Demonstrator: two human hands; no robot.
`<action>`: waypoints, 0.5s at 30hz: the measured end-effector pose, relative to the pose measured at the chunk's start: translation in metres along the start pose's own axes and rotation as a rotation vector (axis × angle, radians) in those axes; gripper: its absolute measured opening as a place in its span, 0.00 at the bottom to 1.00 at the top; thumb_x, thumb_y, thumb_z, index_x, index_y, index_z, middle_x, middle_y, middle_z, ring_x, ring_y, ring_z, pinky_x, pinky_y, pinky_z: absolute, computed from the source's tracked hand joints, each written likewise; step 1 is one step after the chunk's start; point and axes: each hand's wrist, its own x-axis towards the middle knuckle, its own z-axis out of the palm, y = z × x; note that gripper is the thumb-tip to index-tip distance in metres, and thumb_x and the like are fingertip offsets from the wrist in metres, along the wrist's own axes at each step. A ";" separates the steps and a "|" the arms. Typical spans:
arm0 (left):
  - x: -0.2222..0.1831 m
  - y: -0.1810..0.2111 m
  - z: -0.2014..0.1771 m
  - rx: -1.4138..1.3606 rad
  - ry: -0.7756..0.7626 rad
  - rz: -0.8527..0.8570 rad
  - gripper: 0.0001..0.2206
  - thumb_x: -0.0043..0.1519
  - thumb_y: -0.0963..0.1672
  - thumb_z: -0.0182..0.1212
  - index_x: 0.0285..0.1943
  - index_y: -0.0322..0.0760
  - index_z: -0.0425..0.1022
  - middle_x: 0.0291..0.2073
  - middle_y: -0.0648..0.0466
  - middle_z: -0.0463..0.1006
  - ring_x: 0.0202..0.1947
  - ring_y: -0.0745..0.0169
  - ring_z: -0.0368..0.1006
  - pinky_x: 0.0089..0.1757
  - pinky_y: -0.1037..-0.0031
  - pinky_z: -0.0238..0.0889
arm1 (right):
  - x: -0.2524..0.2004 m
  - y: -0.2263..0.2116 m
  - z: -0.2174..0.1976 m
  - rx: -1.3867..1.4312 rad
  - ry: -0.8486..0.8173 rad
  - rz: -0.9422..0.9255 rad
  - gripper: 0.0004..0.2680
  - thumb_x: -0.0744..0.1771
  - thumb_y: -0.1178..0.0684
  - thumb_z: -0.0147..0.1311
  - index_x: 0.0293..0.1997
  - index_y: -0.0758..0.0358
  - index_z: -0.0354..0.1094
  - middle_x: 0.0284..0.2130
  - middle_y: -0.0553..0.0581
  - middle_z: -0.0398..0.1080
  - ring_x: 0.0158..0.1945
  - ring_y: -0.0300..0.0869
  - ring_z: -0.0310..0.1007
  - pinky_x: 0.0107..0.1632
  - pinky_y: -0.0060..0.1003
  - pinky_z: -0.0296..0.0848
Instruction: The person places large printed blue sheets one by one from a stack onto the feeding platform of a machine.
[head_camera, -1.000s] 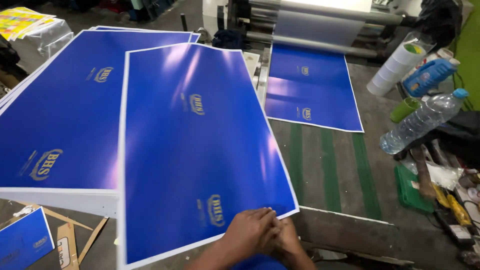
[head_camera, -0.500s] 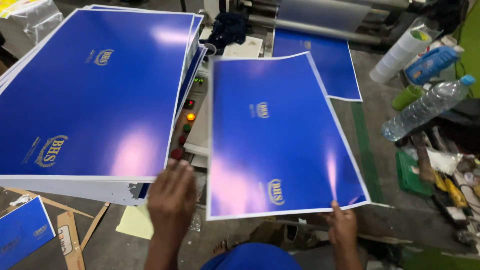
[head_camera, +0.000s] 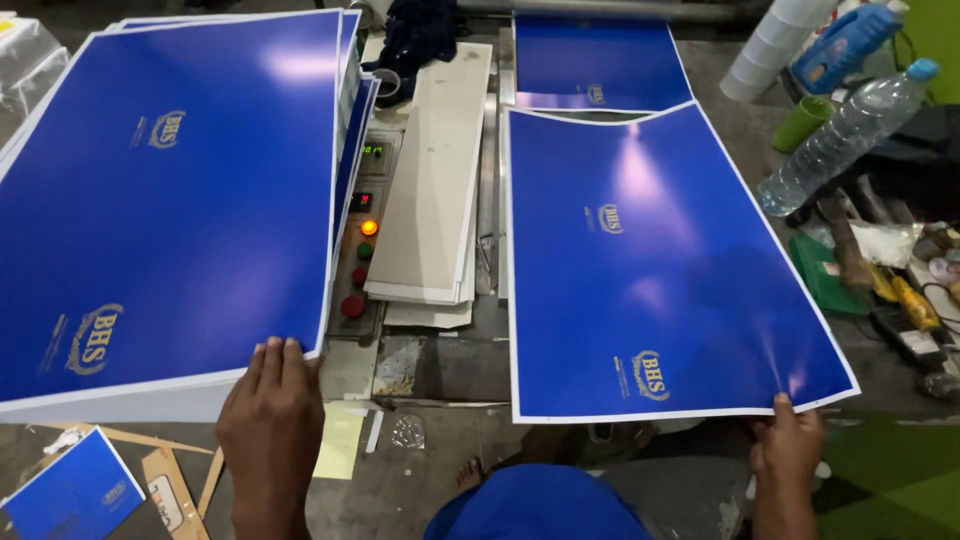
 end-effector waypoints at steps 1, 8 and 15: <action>0.002 -0.003 0.001 0.000 0.003 0.008 0.12 0.67 0.47 0.62 0.53 0.35 0.81 0.50 0.45 0.83 0.54 0.51 0.81 0.51 0.67 0.73 | -0.001 -0.001 0.002 0.005 0.007 0.002 0.07 0.73 0.60 0.51 0.58 0.64 0.67 0.43 0.54 0.71 0.37 0.38 0.72 0.33 0.31 0.69; 0.018 -0.012 -0.007 -0.048 0.106 -0.092 0.08 0.69 0.45 0.69 0.38 0.38 0.80 0.35 0.52 0.84 0.33 0.54 0.80 0.33 0.68 0.68 | 0.014 -0.010 0.031 -0.118 0.006 0.048 0.08 0.73 0.59 0.49 0.60 0.67 0.65 0.45 0.58 0.72 0.41 0.42 0.74 0.38 0.35 0.76; 0.020 -0.046 0.021 -0.314 0.327 -0.097 0.14 0.73 0.48 0.70 0.39 0.34 0.80 0.29 0.49 0.78 0.30 0.53 0.75 0.34 0.70 0.65 | 0.098 0.016 0.089 -0.071 -0.184 0.130 0.11 0.72 0.57 0.48 0.62 0.65 0.60 0.48 0.59 0.71 0.45 0.47 0.76 0.41 0.46 0.82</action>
